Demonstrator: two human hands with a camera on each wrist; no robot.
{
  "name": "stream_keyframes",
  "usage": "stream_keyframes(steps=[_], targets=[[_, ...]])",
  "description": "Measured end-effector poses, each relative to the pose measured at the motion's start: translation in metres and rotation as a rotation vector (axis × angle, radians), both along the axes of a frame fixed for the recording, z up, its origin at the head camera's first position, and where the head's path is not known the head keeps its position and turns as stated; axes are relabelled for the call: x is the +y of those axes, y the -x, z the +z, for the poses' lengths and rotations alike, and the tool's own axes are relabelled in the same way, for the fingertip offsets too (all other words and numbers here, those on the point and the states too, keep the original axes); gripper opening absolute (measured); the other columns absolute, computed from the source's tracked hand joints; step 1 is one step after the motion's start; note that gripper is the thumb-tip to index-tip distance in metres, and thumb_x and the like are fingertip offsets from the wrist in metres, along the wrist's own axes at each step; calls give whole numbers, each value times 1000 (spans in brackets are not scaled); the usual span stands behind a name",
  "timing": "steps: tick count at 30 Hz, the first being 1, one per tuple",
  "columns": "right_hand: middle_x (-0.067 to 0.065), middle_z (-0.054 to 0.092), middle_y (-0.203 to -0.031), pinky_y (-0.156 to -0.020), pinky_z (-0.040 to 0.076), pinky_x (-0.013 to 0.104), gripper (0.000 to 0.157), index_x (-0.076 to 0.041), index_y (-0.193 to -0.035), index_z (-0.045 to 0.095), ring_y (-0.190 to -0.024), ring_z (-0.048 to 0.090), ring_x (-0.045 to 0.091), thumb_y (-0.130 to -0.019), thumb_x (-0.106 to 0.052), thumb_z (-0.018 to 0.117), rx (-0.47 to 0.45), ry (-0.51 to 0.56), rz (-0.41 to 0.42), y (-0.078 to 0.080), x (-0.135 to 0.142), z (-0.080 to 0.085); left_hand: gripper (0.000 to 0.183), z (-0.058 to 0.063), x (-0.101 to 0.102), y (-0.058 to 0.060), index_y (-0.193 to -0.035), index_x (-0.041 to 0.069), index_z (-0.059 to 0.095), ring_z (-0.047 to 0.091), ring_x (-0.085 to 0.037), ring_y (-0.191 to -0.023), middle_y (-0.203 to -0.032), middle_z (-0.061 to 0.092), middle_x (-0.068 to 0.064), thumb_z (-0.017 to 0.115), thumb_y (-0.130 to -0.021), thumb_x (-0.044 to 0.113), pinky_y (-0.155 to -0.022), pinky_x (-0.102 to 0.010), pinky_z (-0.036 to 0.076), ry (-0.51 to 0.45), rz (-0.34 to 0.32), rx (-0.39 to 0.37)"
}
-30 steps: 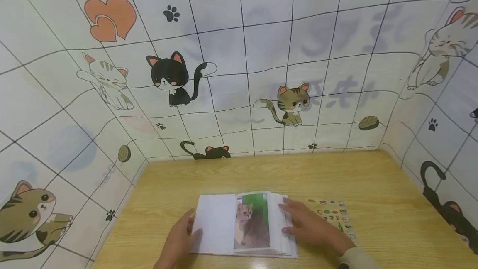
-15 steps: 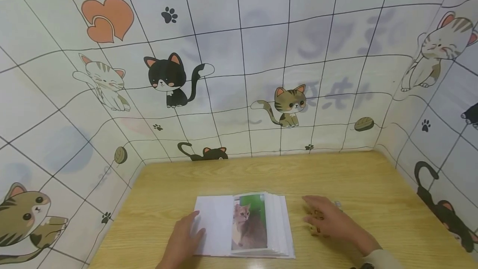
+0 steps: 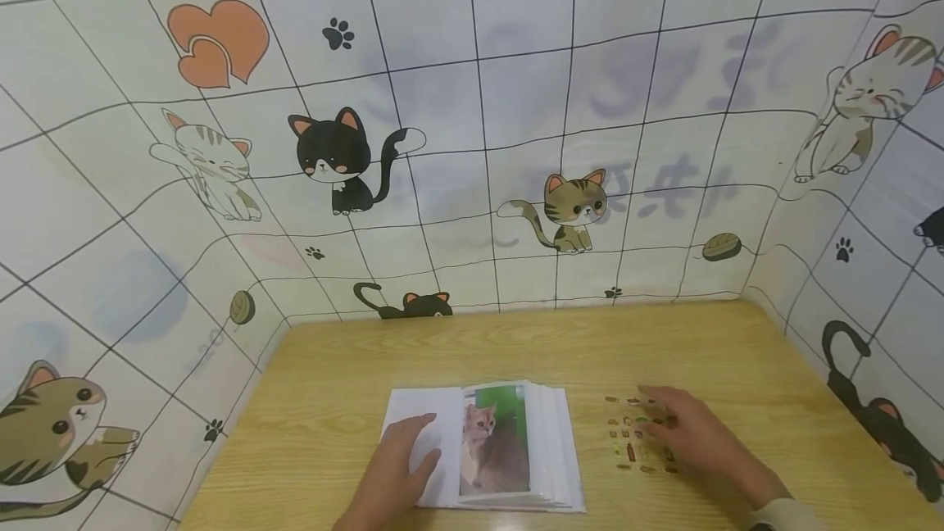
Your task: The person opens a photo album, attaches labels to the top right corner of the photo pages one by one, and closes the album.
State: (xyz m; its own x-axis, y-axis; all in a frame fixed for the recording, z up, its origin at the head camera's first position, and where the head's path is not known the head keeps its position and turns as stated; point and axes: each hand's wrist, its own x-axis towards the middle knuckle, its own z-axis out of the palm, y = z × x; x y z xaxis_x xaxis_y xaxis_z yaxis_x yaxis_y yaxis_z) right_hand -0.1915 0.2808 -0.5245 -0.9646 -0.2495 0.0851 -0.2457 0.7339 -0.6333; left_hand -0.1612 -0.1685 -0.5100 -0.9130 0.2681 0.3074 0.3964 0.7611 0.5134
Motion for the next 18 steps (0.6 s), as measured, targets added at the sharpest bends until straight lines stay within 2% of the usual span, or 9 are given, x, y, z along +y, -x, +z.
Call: stream_keyframes(steps=[3, 6, 9, 14, 18], targets=[[26, 57, -134, -95, 49, 58, 58, 4, -138, 53, -121, 55, 46, -87, -15, 75, 12, -16, -11, 0, 5, -1, 41, 2, 12, 0, -126, 4, 62, 59, -26, -116, -122, 66, -8, 72, -87, 11, -97, -47, 50, 26, -74, 94], [27, 57, -134, -98, 45, 62, 58, 3, -137, 53, -122, 54, 47, -87, -15, 75, 6, -22, -30, 0, 10, -1, 42, 5, 24, 1, -127, 5, 62, 59, -24, -115, -123, 65, -6, 73, -87, 11, -97, -44, 50, 38, -147, 155], [28, 56, -133, -97, 44, 65, 60, 4, -137, 53, -121, 54, 49, -87, -20, 75, -6, -46, -46, -1, 13, -1, 44, 8, 38, 0, -129, 6, 61, 59, -22, -116, -124, 65, -5, 73, -87, 12, -97, -43, 50, 27, -216, 174], [29, 56, -133, -94, 47, 63, 62, 4, -138, 52, -117, 57, 46, -87, -23, 76, -19, -51, -56, -2, 20, -2, 40, 14, 61, -4, -130, 8, 60, 58, -21, -119, -127, 63, -4, 68, -92, 17, -99, -40, 50, 27, -324, 98], [28, 57, -133, -93, 49, 59, 63, 4, -139, 51, -116, 60, 43, -88, -24, 75, -23, -20, -38, 0, 26, -6, 37, 18, 79, -7, -131, 11, 58, 57, -15, -119, -125, 61, 1, 64, -96, 22, -100, -34, 49, 81, -386, 48]])
